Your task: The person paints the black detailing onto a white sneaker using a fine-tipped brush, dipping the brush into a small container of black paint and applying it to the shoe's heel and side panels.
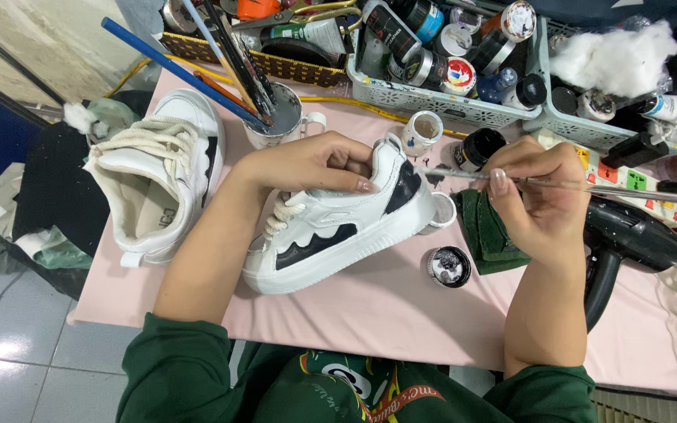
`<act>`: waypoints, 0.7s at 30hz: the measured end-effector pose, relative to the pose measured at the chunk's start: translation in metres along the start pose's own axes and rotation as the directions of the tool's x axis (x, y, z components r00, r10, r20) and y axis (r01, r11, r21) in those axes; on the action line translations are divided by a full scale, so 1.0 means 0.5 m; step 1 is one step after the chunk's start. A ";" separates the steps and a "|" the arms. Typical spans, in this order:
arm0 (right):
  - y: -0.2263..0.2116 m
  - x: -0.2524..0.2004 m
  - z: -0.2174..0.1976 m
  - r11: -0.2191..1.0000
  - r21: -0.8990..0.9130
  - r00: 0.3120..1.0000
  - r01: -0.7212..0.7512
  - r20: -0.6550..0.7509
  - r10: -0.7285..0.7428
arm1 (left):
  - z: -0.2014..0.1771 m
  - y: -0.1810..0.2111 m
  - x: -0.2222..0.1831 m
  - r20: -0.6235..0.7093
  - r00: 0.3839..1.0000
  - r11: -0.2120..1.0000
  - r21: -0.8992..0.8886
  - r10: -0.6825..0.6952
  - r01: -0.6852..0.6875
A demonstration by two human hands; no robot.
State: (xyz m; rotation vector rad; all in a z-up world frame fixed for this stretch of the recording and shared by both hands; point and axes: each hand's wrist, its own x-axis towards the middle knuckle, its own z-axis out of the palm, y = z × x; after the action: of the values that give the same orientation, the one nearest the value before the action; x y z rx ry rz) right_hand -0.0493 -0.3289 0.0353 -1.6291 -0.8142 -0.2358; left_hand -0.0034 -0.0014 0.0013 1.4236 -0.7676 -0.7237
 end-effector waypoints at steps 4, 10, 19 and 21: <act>-0.007 -0.001 -0.004 0.999 0.036 0.999 0.037 0.021 -0.038 | -0.002 -0.002 0.000 -0.008 1.000 0.999 0.027 -0.021 0.021; 0.000 -0.003 -0.007 0.999 0.012 0.998 -0.048 -0.049 0.048 | 0.001 -0.002 0.002 -0.014 1.000 1.000 0.027 0.003 -0.003; -0.041 -0.011 -0.002 0.993 0.121 0.968 0.015 -0.250 0.015 | -0.002 -0.010 0.007 -0.011 1.000 0.998 0.061 0.007 -0.006; -0.046 -0.012 0.008 0.997 0.060 0.982 0.050 -0.184 -0.038 | -0.002 -0.011 0.007 -0.008 1.000 0.999 0.047 0.009 -0.009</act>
State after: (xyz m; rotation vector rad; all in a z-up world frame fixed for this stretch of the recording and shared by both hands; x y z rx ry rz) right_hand -0.0689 -0.3273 0.0492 -1.5053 -0.7102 -0.3814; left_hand -0.0004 -0.0041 -0.0043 1.4640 -0.7892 -0.6966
